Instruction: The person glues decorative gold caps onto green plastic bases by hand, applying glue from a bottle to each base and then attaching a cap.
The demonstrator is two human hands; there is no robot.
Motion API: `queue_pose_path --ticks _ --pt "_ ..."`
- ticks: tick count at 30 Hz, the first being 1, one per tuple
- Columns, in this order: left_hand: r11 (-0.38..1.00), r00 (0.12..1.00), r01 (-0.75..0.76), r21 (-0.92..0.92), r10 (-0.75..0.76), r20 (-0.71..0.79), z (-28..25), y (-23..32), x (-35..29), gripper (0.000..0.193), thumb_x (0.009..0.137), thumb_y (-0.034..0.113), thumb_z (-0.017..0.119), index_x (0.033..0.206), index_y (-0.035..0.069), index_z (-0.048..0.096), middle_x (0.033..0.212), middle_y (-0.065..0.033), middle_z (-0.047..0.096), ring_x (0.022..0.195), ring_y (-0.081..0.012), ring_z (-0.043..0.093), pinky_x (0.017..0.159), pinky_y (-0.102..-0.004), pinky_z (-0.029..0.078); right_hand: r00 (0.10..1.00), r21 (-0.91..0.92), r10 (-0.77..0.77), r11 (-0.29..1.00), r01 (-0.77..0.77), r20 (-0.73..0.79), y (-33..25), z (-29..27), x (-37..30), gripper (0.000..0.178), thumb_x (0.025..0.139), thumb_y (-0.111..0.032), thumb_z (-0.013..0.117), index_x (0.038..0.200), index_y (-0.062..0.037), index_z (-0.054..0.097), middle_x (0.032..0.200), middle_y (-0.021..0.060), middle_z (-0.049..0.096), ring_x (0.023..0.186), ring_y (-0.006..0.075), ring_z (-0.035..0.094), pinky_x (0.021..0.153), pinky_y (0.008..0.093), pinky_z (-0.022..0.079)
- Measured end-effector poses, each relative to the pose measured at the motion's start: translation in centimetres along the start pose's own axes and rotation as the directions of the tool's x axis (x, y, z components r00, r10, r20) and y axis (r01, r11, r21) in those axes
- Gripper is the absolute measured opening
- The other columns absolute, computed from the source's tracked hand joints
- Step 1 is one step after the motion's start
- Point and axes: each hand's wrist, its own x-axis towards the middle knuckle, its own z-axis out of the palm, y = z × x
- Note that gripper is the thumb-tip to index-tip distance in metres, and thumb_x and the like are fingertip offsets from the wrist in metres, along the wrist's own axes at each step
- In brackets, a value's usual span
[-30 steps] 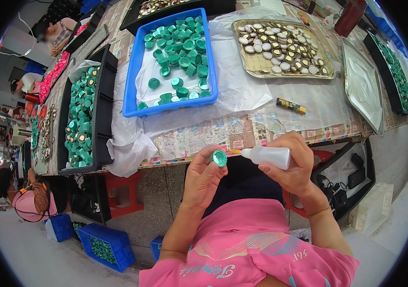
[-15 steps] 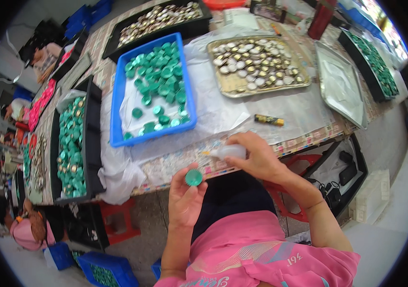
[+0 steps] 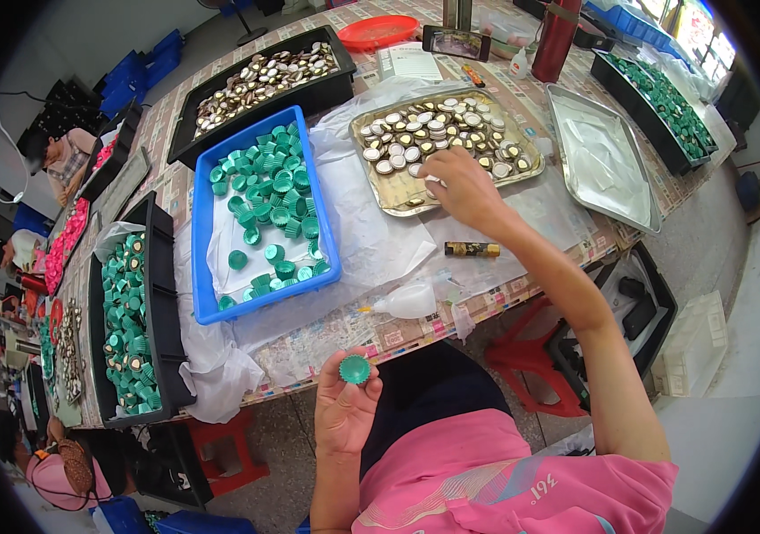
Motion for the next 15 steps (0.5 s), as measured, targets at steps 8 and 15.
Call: queue_pose_path --ticks 8,15 --pt "0.999 0.999 0.032 0.014 -0.033 0.023 0.6 0.5 -0.1 0.046 0.085 0.002 0.063 0.128 0.012 0.05 0.129 -0.0134 0.051 0.106 -0.0223 0.058 0.09 -0.032 0.05 0.998 -0.353 -0.01 0.935 0.033 0.066 1.9 3.5 4.2 0.012 0.076 -0.019 0.066 0.081 -0.0074 0.066 0.082 0.0073 0.062 0.087 0.0261 0.057 0.078 0.0394 0.049" --pt "0.999 0.999 0.047 0.006 -0.047 0.012 -0.7 1.9 -0.1 0.046 0.086 0.005 0.062 0.129 0.011 0.049 0.129 -0.0133 0.051 0.105 -0.0218 0.058 0.088 -0.0317 0.051 0.952 0.5 0.25 0.811 -0.304 0.174 -3.1 -0.4 1.3 0.025 0.086 -0.01 0.055 0.108 -0.0036 0.066 0.083 0.0072 0.067 0.072 0.0151 0.064 0.067 0.0274 0.051"
